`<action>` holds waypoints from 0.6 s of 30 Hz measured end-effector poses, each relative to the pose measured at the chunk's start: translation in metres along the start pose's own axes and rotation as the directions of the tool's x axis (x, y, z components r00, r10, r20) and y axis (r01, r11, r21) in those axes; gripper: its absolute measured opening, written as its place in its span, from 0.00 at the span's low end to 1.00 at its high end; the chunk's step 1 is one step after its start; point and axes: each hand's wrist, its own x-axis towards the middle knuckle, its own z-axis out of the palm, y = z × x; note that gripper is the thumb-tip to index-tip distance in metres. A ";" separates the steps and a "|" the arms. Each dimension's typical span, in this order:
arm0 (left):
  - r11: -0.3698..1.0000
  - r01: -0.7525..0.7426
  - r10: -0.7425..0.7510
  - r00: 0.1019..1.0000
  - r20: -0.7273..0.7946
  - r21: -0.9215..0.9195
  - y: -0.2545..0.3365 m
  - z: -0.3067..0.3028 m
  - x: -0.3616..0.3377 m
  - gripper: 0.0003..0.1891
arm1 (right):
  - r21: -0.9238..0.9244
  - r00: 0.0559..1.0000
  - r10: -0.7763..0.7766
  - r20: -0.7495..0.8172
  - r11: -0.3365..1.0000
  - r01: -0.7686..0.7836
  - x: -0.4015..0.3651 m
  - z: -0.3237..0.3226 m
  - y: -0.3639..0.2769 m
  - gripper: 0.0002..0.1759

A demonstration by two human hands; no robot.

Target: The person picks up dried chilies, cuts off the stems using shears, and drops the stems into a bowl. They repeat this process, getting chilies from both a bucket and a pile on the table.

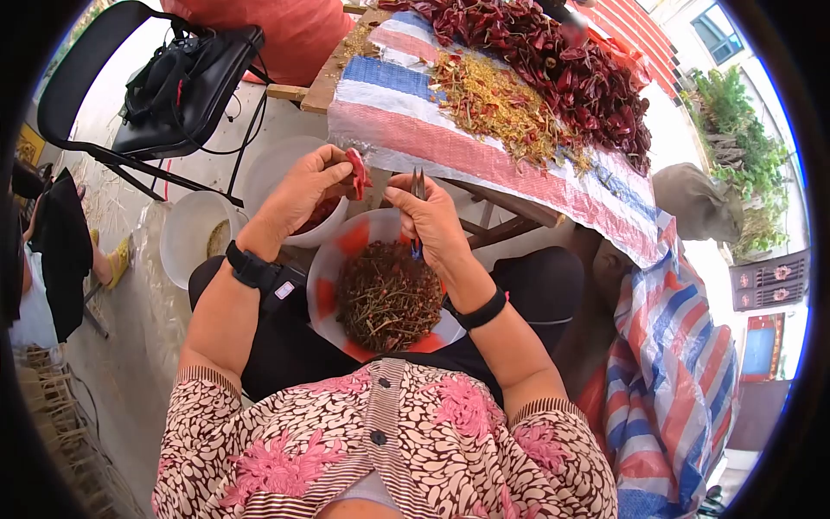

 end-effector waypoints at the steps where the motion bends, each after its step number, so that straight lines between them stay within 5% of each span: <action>1: 1.000 0.014 -0.014 1.000 0.013 -0.019 0.000 -0.001 -0.001 0.07 | 0.039 1.000 0.010 -0.007 0.999 -0.010 -0.001 0.002 0.002 0.10; 6: 0.984 0.095 -0.091 0.995 0.032 -0.150 -0.001 0.002 -0.006 0.07 | 0.073 0.997 -0.002 -0.080 0.997 0.008 -0.008 0.014 0.008 0.11; 10: 0.948 0.118 -0.123 0.992 0.001 -0.296 -0.012 0.006 -0.002 0.07 | -0.362 0.906 -0.412 -0.098 0.863 0.353 -0.012 0.026 0.029 0.13; 13: 0.947 0.133 -0.156 0.986 -0.058 -0.293 -0.018 0.010 0.000 0.07 | -0.327 0.914 -0.384 -0.130 0.887 0.326 -0.012 0.037 0.032 0.12; 14: 0.941 0.133 -0.154 0.987 -0.044 -0.312 -0.021 0.010 0.002 0.08 | -0.154 0.956 -0.255 -0.145 0.960 0.233 -0.011 0.039 0.032 0.11; 17: 0.931 0.124 -0.145 0.989 -0.036 -0.345 -0.028 0.009 0.006 0.08 | -0.308 0.886 -0.420 -0.196 0.884 0.351 0.010 0.025 0.058 0.09; 18: 0.934 0.120 -0.146 0.988 -0.053 -0.338 -0.030 0.009 0.008 0.08 | -0.227 0.927 -0.313 -0.207 0.937 0.266 0.011 0.024 0.054 0.08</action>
